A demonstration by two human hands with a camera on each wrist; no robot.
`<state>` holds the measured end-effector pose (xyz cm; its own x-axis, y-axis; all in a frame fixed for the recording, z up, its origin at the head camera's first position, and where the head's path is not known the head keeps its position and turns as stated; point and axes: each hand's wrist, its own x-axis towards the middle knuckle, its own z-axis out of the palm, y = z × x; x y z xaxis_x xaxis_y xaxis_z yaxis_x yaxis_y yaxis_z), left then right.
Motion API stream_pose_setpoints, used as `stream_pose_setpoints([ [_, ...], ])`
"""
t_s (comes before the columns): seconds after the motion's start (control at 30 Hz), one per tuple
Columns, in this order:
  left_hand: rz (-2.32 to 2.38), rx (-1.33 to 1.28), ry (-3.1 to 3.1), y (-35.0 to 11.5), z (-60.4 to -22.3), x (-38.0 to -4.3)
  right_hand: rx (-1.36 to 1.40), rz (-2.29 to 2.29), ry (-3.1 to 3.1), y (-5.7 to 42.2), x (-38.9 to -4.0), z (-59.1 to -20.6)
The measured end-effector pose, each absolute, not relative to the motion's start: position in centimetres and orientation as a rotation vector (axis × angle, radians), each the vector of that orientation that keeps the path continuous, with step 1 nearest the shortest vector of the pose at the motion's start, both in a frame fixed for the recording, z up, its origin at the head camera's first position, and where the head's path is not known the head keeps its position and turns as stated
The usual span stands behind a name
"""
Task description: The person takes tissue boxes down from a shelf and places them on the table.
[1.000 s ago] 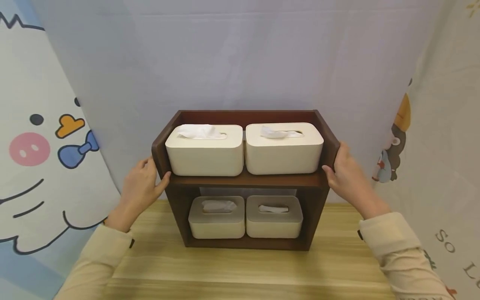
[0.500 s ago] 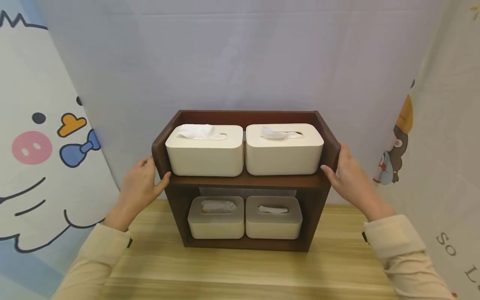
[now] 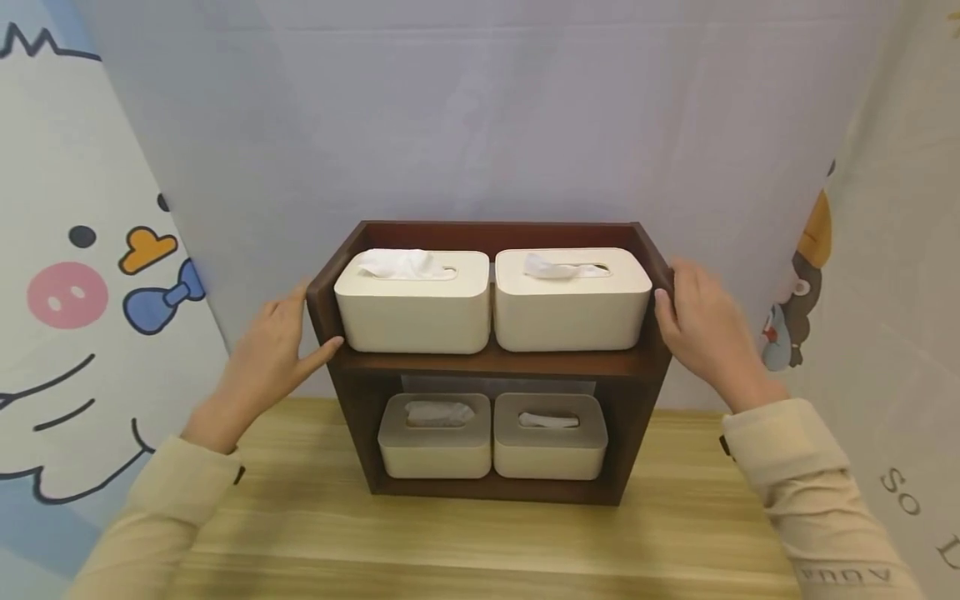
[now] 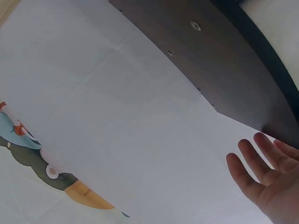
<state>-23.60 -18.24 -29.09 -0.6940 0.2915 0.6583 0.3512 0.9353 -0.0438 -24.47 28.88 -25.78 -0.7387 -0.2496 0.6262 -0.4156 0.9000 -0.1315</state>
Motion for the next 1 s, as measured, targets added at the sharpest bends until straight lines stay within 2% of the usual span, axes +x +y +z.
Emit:
stream_pose_setpoints([
  [0.27, -0.089, -0.557, -2.257, -17.4, -25.9, -23.8, 0.467, 0.256, -2.459, 28.2, -25.9, -24.0],
  [0.57, -0.035, -0.597, -2.438, -15.5, -22.4, -24.6, 0.417, 0.164, -2.557, 28.0, -26.8, -23.7],
  [1.0, -0.018, -0.691, -2.736, -13.4, -20.2, -27.5, 0.388, 0.124, -2.587, 28.0, -27.1, -24.0],
])
